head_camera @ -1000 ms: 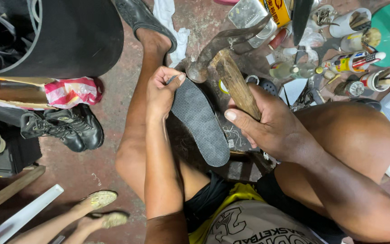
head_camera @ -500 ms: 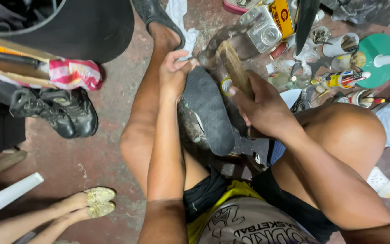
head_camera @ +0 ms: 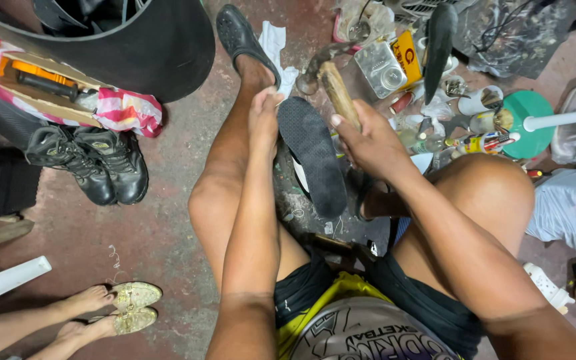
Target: The person applies adhesive to a shoe sole and then uses a hammer to secure the sole onto the shoe while it is mounted on a metal last.
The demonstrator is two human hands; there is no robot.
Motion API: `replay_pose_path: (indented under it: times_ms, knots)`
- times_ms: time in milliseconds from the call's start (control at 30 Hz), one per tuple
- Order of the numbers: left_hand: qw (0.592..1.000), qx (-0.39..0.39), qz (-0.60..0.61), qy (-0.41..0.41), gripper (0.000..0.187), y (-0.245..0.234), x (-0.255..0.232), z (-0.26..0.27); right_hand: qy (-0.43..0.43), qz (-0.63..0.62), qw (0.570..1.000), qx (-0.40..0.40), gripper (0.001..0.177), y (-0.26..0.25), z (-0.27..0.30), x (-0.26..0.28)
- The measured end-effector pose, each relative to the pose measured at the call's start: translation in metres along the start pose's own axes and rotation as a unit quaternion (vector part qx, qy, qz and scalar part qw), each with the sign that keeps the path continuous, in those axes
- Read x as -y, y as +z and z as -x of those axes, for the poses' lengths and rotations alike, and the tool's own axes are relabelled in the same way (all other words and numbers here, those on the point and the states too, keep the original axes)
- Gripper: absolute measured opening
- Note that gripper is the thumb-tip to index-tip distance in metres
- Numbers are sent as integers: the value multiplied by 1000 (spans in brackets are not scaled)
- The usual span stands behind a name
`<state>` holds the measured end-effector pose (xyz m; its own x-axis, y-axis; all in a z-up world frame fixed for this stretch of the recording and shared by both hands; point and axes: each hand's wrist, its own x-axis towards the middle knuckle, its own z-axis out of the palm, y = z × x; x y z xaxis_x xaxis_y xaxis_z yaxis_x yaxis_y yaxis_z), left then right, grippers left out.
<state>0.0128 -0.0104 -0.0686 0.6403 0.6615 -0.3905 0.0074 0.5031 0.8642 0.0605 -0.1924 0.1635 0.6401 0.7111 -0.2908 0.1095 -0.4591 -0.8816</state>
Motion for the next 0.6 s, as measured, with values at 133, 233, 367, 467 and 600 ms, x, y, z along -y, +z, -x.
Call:
replay_pose_path:
  times_ms: [133,233,367,467,600]
  knots:
    - [995,91,34,15,71,-5,-6,65,-21,-15,999,-31,26,2,-4,12]
    - [995,77,25,-55,80,8,4,93,-121,-40,989,-68,28,-4,2,21]
    - [996,90,19,-3,52,16,14,109,-283,-57,949,-129,37,-36,18,46]
    - [996,71,-62,-5,48,17,9,109,-339,-100,924,-143,41,-45,23,60]
    - [994,65,-87,-6,48,23,-2,114,-280,-29,946,-164,31,-7,12,58]
